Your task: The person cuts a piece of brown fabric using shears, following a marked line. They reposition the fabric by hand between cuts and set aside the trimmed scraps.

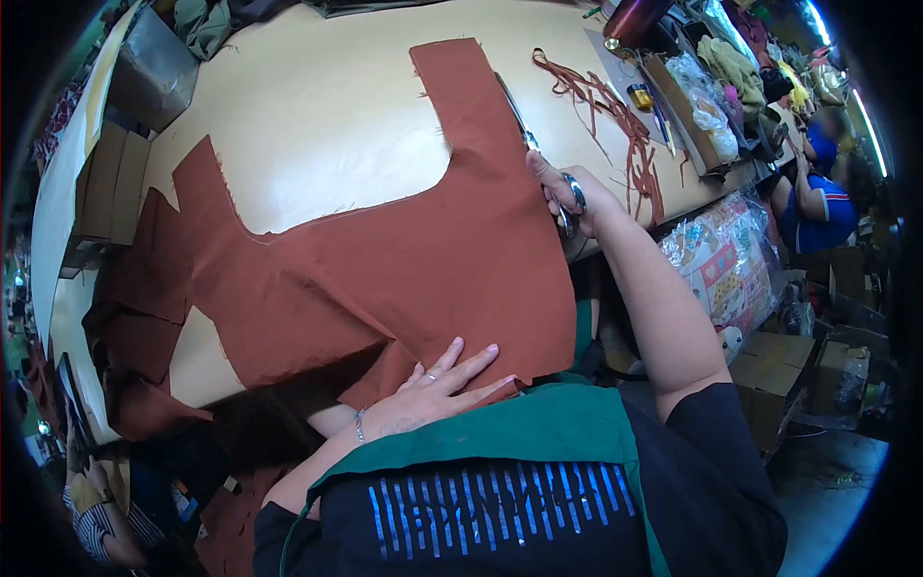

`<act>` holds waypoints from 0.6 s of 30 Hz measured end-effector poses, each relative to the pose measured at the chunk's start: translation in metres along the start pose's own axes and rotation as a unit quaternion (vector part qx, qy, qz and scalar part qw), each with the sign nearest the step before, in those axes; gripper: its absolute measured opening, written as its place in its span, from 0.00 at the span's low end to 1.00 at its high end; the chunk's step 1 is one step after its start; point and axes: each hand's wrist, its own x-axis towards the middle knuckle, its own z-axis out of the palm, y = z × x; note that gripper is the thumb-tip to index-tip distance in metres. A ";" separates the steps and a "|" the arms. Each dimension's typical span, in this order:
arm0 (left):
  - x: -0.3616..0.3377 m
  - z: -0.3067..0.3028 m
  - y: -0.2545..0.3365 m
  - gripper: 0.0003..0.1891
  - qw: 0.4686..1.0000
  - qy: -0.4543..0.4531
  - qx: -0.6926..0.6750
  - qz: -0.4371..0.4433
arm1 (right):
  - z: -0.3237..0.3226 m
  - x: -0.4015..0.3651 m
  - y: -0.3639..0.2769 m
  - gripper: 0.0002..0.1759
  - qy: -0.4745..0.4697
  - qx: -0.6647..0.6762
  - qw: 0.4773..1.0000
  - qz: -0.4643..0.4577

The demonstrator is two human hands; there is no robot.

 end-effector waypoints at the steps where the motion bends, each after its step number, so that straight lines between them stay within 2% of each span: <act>1: 0.000 0.000 0.000 0.37 1.000 -0.001 0.001 -0.003 | -0.001 0.001 0.002 0.39 -0.002 -0.013 1.000 -0.011; 8: -0.001 -0.001 0.001 0.36 1.000 0.009 -0.008 0.006 | -0.005 0.001 -0.003 0.38 -0.013 -0.035 0.999 -0.017; 11: -0.002 0.001 0.000 0.35 1.000 0.010 -0.003 0.008 | -0.007 0.013 -0.007 0.38 -0.031 0.020 0.999 0.016; 18: -0.004 -0.003 0.002 0.35 1.000 0.002 -0.009 0.007 | -0.006 0.023 -0.009 0.40 -0.023 0.014 1.000 0.008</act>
